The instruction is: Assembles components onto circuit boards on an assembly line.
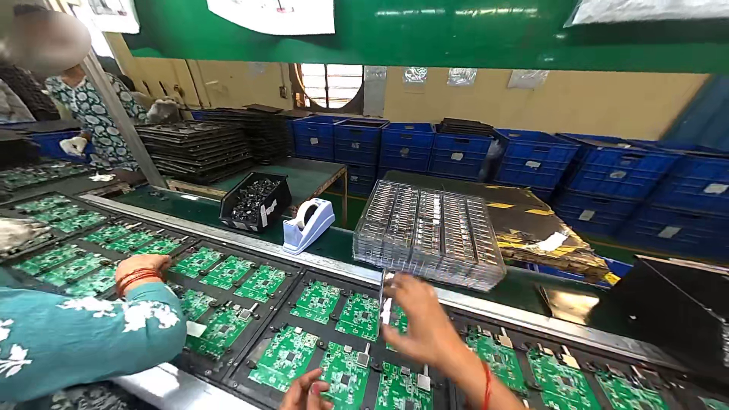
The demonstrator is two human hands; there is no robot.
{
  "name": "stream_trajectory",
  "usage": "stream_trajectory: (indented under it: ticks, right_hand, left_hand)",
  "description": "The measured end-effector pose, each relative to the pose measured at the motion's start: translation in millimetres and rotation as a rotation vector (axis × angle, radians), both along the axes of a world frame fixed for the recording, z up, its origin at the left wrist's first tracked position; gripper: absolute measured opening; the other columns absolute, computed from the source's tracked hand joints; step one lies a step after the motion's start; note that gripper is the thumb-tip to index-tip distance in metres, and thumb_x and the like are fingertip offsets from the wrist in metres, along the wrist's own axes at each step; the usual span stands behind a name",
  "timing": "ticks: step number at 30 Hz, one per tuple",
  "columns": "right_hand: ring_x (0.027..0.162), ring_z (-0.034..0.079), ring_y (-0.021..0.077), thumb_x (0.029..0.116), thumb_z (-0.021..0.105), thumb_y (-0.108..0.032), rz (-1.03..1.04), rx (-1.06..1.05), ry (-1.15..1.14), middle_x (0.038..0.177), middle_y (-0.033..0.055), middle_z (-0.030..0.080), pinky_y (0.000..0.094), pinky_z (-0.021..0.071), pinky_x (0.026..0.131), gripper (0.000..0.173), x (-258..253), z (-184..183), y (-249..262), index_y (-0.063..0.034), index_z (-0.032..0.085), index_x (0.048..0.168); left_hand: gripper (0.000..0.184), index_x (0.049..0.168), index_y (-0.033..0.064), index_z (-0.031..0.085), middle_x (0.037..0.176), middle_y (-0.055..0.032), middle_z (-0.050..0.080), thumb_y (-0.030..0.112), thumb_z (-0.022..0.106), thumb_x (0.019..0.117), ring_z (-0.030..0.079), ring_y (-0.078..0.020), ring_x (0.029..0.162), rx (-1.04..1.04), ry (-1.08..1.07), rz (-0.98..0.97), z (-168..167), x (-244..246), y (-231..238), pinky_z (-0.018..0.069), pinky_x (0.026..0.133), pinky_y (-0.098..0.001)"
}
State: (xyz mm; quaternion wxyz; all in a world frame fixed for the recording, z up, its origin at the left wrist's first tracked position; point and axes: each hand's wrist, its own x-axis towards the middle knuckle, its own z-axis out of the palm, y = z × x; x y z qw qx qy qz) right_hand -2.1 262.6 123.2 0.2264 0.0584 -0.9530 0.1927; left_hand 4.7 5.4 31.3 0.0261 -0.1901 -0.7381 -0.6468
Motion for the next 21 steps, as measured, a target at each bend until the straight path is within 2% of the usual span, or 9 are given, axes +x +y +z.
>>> stream_trajectory:
  ticks: [4,6,7,8,11,13,15,18,21]
  right_hand:
    - [0.131,0.058,0.0376,0.0803,0.075,-0.035,0.12,-0.023,0.035,0.133,0.0179,0.066,0.0626,0.0451,0.103,0.046,28.4,-34.7,-41.2,-0.0028,0.071,0.114]
    - [0.129,0.06,0.0372,0.0765,0.078,-0.035,0.145,0.022,0.097,0.131,0.0184,0.067,0.0608,0.0475,0.102,0.047,34.2,-47.6,-51.6,-0.0027,0.072,0.111]
    - [0.129,0.06,0.0374,0.0751,0.079,-0.033,0.147,0.05,0.117,0.131,0.0187,0.067,0.0602,0.0479,0.102,0.048,36.5,-51.4,-54.9,-0.0025,0.072,0.111]
    - [0.129,0.06,0.0386,0.0748,0.079,-0.032,0.146,0.074,0.134,0.13,0.0196,0.067,0.0605,0.0481,0.102,0.048,38.4,-53.8,-57.0,-0.0014,0.072,0.111]
    - [0.126,0.062,0.0385,0.0817,0.073,-0.029,0.133,0.136,0.209,0.123,0.0171,0.07,0.0589,0.0492,0.101,0.041,40.7,-61.0,-56.6,-0.0023,0.072,0.113]
    - [0.123,0.064,0.0349,0.0887,0.067,-0.026,0.119,0.119,0.273,0.114,0.0128,0.072,0.0542,0.0506,0.101,0.027,41.0,-64.9,-54.4,-0.0058,0.074,0.106]
    - [0.115,0.067,0.0303,0.092,0.062,-0.018,0.105,0.021,0.325,0.104,0.0099,0.073,0.0481,0.0535,0.097,0.014,40.4,-66.3,-54.3,-0.0089,0.072,0.095]
    - [0.094,0.068,0.023,0.0834,0.062,-0.006,0.06,-0.227,0.301,0.093,0.0091,0.068,0.0361,0.057,0.083,0.009,40.7,-58.9,-53.3,-0.0069,0.068,0.09]
    - [0.078,0.066,0.0192,0.0836,0.059,-0.005,-0.09,-0.382,0.183,0.095,0.0123,0.065,0.033,0.0566,0.066,0.019,36.9,-42.2,-39.5,0.0001,0.066,0.101]
  left_hand:
    - [0.046,0.137,-0.0071,0.05,0.106,-0.0141,0.072,0.023,0.026,0.1121,0.074,-0.0207,0.089,0.215,-0.617,-0.212,31.3,0.8,31.2,0.0616,0.084,-0.0389]
    - [0.057,0.145,0.0013,0.041,0.107,-0.0131,0.07,0.04,0.015,0.1129,0.072,-0.0219,0.09,0.35,-0.86,-0.278,38.9,-2.4,47.8,0.0597,0.083,-0.0397]
    - [0.059,0.143,0.0055,0.042,0.105,-0.0115,0.071,0.046,0.012,0.1117,0.072,-0.0211,0.09,0.439,-0.943,-0.305,39.6,-4.4,53.8,0.0601,0.081,-0.0383]
    - [0.059,0.135,0.0077,0.048,0.101,-0.0102,0.071,0.049,0.014,0.1112,0.072,-0.0202,0.086,0.54,-1.017,-0.301,40.1,-6.6,59.4,0.0607,0.077,-0.0365]
    - [0.052,0.106,0.0082,0.061,0.082,-0.0072,0.072,0.044,0.024,0.1119,0.072,-0.0156,0.07,0.736,-1.126,-0.263,39.3,-12.6,70.9,0.0607,0.064,-0.0297]
    - [0.048,0.1,0.0078,0.061,0.078,-0.0073,0.071,0.04,0.028,0.1119,0.07,-0.0153,0.065,0.756,-1.164,-0.245,36.7,-16.4,73.7,0.0602,0.059,-0.029]
    - [0.042,0.1,0.0071,0.06,0.078,-0.0083,0.07,0.037,0.032,0.1117,0.07,-0.0159,0.066,0.736,-1.172,-0.225,35.2,-19.7,72.7,0.0606,0.06,-0.0296]
    - [0.034,0.107,0.0039,0.062,0.085,-0.0107,0.072,0.03,0.039,0.1107,0.072,-0.0164,0.068,0.751,-1.172,-0.196,37.3,-23.4,69.4,0.0617,0.061,-0.0277]
    - [0.032,0.114,0.0021,0.063,0.094,-0.0125,0.073,0.027,0.042,0.1104,0.074,-0.0177,0.075,0.76,-1.123,-0.192,39.8,-27.5,64.1,0.0631,0.065,-0.0276]
